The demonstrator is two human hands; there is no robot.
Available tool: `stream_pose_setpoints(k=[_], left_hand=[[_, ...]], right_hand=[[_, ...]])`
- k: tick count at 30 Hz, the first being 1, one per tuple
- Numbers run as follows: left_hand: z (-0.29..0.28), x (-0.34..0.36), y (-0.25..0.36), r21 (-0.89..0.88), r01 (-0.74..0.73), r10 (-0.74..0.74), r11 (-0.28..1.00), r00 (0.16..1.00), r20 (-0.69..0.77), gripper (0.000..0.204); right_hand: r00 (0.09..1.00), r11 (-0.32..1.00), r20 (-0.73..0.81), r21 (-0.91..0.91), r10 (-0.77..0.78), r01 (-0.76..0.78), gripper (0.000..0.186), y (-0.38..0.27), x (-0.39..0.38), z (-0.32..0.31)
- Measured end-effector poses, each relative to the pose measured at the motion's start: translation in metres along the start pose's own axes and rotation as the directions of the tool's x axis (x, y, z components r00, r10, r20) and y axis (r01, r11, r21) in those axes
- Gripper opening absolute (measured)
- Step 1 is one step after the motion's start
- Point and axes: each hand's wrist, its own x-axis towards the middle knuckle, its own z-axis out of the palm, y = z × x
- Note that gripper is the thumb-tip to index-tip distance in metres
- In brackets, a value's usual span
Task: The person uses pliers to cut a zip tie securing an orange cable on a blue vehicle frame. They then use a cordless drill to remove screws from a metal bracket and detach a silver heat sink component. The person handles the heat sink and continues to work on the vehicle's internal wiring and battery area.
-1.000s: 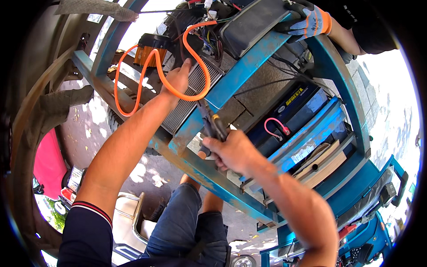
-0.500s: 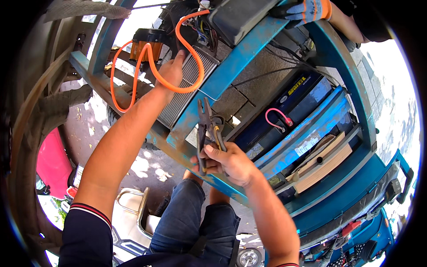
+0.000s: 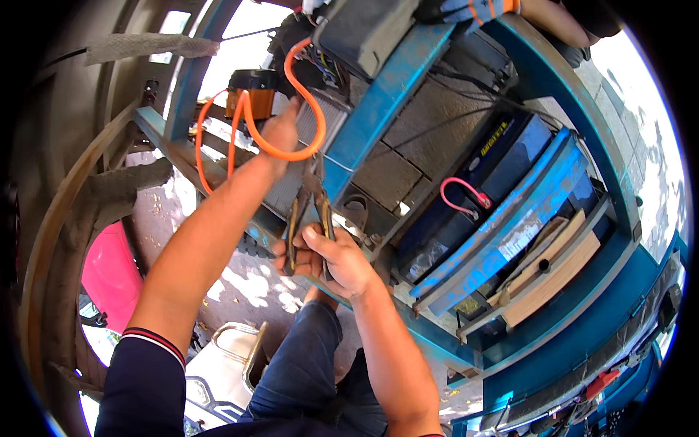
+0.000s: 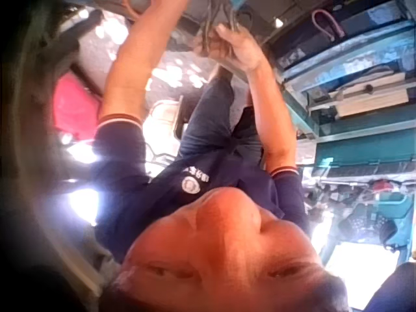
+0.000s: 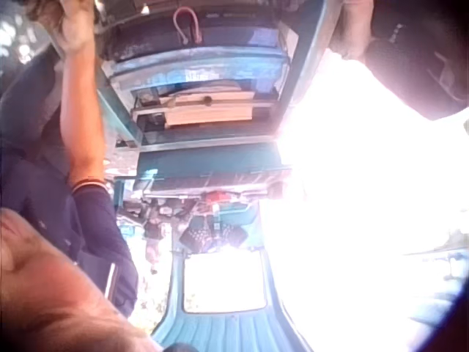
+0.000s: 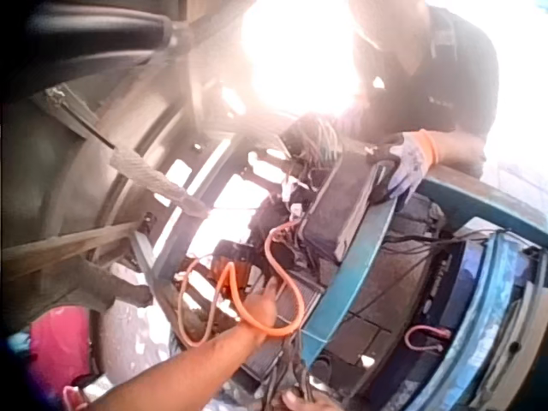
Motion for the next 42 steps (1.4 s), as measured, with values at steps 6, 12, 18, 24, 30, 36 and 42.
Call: stream_pose_setpoints(k=[6, 12, 18, 24, 30, 36, 42], left_hand=[[0.005, -0.006, 0.011, 0.137, 0.085, -0.088, 0.987, 0.996, 0.012, 0.07], [0.0, -0.014, 0.02, 0.185, 0.084, -0.095, 0.979, 0.994, 0.052, 0.072], [-0.002, -0.022, 0.028, 0.171, 0.055, -0.052, 0.984, 0.998, -0.024, 0.069], [0.0, -0.026, 0.034, 0.217, 0.084, -0.084, 0.973, 0.996, -0.01, 0.068], [-0.007, -0.023, 0.028, 0.184, 0.092, -0.089, 0.979, 0.996, -0.025, 0.068], [-0.009, -0.022, 0.032, 0.201, 0.127, -0.134, 0.971, 0.991, 0.02, 0.067], [-0.002, -0.019, 0.029, 0.203, 0.076, -0.08, 0.976, 0.997, 0.012, 0.067]], right_hand=[[0.943, 0.968, -0.334, -0.236, 0.003, -0.087, 0.03, -0.011, -0.009, 0.023], [0.895, 0.941, -0.444, -0.281, 0.045, -0.187, 0.033, -0.036, -0.017, 0.05], [0.891, 0.962, -0.444, -0.19, 0.095, -0.198, 0.036, -0.052, -0.019, 0.064], [0.742, 0.779, -0.656, -0.393, 0.135, -0.489, 0.038, -0.082, -0.017, 0.089], [0.566, 0.023, -0.824, -0.566, 0.02, -0.824, 0.031, -0.133, 0.007, 0.127], [0.567, 0.071, -0.82, -0.563, 0.077, -0.823, 0.028, -0.151, 0.008, 0.134], [0.904, 0.906, -0.36, -0.26, 0.229, -0.333, 0.04, -0.069, -0.044, 0.049]])
